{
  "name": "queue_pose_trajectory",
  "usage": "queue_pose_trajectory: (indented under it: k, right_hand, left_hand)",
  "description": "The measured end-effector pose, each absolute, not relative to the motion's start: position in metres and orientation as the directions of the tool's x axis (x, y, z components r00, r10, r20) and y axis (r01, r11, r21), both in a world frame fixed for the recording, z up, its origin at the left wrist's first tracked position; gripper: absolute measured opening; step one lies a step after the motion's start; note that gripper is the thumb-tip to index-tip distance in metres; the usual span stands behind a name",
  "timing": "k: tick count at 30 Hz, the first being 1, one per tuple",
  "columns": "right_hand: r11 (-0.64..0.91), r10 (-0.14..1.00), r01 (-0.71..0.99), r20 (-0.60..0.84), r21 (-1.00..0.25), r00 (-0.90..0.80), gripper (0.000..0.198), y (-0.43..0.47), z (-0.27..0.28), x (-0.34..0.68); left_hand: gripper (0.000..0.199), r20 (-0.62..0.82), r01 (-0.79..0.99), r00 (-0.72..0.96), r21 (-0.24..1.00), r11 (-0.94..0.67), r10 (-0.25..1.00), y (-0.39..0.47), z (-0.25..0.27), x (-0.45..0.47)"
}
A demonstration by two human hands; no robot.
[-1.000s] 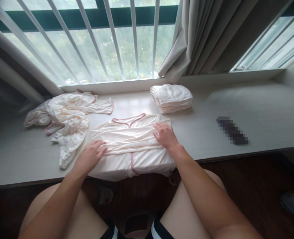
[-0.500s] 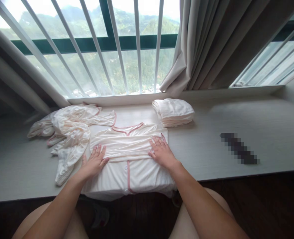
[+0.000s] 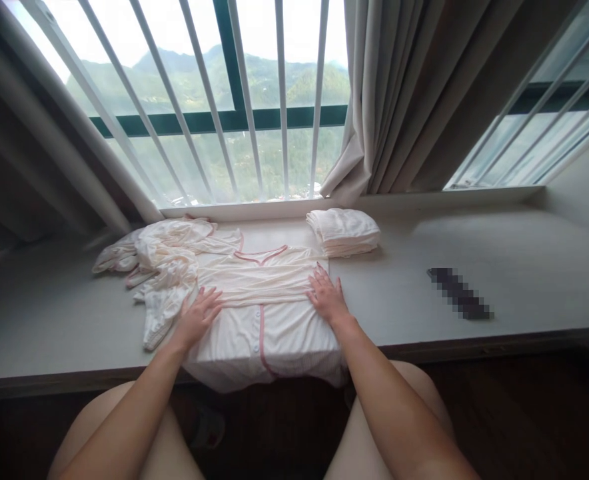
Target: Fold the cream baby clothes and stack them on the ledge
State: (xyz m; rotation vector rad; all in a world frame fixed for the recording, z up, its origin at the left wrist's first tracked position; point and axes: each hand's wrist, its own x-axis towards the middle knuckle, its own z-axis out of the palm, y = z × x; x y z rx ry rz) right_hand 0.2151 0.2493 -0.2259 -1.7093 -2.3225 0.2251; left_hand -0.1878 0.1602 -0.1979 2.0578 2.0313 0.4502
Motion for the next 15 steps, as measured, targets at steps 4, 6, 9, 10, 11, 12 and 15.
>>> queue_pose_trajectory:
  k: [4,6,9,10,11,12,15]
  right_hand:
    - [0.265,0.961,0.922,0.16,-0.283,-0.227,0.054,0.218,-0.222,0.232]
    - [0.303,0.938,0.888,0.273,-0.345,-0.214,0.05,0.195,-0.216,0.236]
    - [0.394,0.897,0.778,0.391,-0.49,-0.208,0.045,0.15,-0.208,0.236]
    - [0.397,0.902,0.744,0.38,-0.537,-0.207,0.046,0.132,-0.208,0.235]
    - [0.382,0.915,0.72,0.344,-0.58,-0.209,0.049,0.115,-0.209,0.234]
    - [0.355,0.932,0.704,0.291,-0.615,-0.215,0.052,0.098,-0.211,0.234]
    - [0.269,0.951,0.674,0.076,-0.688,-0.301,0.057,0.058,-0.229,0.238]
  left_hand:
    - [0.04,0.149,0.872,0.021,0.481,-0.092,0.989,0.125,-0.189,-0.184]
    - [0.035,0.239,0.822,-0.036,0.559,-0.107,0.97,0.108,-0.18,-0.181]
    - [0.039,0.236,0.675,-0.2,0.737,-0.041,0.951,0.079,-0.166,-0.174]
    - [0.041,0.161,0.609,-0.202,0.793,-0.005,0.966,0.067,-0.163,-0.171]
    - [0.043,0.048,0.546,-0.147,0.837,0.041,0.988,0.055,-0.162,-0.168]
    - [0.045,-0.095,0.498,-0.041,0.861,0.103,0.995,0.042,-0.163,-0.165]
    - [0.051,-0.57,0.528,0.329,0.772,0.354,0.753,0.008,-0.184,-0.159]
